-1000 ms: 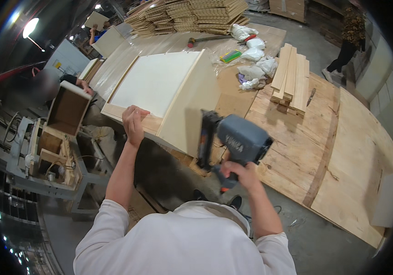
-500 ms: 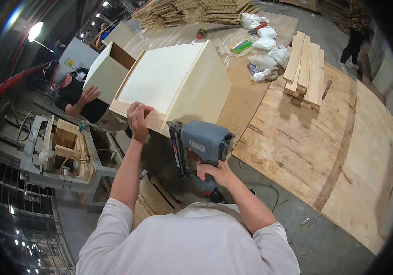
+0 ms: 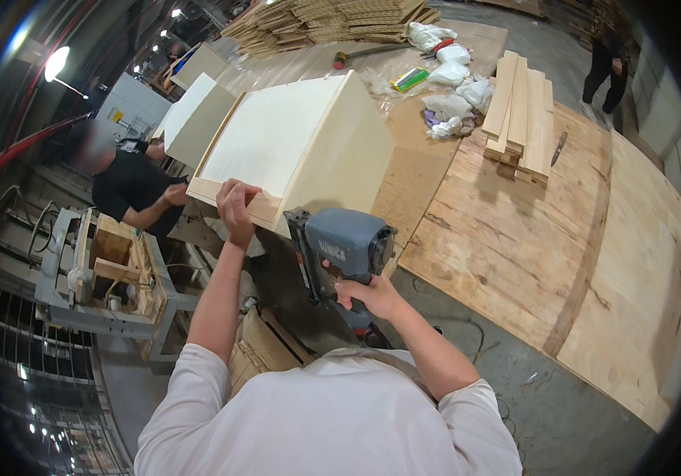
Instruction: The person assembles a white wooden box using a pneumatic nail gun. They position the box on a workbench, align the side panels, and drive nails into the joints to secure the structure. The person repeatedly rotates the box to access different edges and continues nailing until the box is fully assembled.
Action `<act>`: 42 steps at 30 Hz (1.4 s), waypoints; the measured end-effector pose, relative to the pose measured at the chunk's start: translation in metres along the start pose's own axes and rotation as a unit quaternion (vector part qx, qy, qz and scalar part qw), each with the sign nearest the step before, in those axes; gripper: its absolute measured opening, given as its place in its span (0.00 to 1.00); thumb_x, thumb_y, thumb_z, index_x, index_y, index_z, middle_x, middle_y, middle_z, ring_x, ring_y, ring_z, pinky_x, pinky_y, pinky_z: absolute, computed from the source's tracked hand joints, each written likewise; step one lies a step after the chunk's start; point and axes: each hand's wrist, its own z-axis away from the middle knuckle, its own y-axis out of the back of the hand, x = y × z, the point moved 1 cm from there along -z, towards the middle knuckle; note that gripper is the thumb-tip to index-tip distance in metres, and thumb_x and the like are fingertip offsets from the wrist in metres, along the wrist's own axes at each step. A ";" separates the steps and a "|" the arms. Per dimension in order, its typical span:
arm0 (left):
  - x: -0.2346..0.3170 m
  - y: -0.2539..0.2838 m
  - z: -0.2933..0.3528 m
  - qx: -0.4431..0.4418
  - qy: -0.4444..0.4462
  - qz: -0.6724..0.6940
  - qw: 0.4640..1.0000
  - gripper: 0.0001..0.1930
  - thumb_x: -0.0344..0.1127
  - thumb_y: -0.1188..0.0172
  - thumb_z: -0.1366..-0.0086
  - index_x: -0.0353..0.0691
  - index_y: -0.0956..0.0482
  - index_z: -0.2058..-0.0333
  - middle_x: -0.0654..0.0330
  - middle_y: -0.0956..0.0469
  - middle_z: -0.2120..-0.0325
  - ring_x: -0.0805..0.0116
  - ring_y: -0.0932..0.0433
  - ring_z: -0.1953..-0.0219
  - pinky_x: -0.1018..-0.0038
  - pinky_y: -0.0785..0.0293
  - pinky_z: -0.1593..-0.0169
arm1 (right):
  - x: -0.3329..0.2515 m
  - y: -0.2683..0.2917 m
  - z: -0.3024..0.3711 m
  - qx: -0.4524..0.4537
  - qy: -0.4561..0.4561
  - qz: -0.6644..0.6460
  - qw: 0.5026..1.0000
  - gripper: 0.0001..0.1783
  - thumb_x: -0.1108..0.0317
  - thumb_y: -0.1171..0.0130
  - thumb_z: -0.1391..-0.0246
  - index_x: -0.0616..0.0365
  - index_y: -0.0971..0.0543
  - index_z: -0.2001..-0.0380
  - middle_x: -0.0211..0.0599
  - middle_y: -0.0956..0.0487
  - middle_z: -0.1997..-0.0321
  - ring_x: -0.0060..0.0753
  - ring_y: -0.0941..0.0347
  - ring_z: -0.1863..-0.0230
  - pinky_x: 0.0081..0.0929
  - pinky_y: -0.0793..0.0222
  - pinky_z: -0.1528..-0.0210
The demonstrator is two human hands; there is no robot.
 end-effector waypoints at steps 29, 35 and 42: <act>0.106 -0.070 -0.030 -0.083 -0.175 -0.099 0.976 0.16 0.40 0.43 0.38 0.56 0.22 0.50 0.63 0.25 0.55 0.58 0.28 0.58 0.64 0.28 0.55 | -0.034 0.035 0.018 0.261 0.261 0.021 0.929 0.08 0.71 0.40 0.48 0.62 0.29 0.73 0.35 0.27 0.80 0.30 0.30 0.78 0.30 0.32 0.71; 0.106 -0.071 -0.030 -0.086 -0.173 -0.104 0.976 0.17 0.39 0.42 0.39 0.56 0.22 0.51 0.64 0.25 0.55 0.60 0.28 0.59 0.65 0.28 0.55 | -0.034 0.040 0.015 0.264 0.271 0.045 0.925 0.07 0.73 0.41 0.49 0.63 0.29 0.72 0.34 0.28 0.81 0.30 0.29 0.80 0.29 0.32 0.73; 0.107 -0.073 -0.030 -0.080 -0.172 -0.108 0.976 0.16 0.40 0.42 0.39 0.57 0.22 0.51 0.64 0.25 0.56 0.60 0.28 0.59 0.64 0.28 0.56 | -0.033 0.037 0.018 0.267 0.253 0.034 0.929 0.06 0.74 0.42 0.48 0.63 0.29 0.71 0.34 0.28 0.81 0.29 0.30 0.80 0.29 0.32 0.73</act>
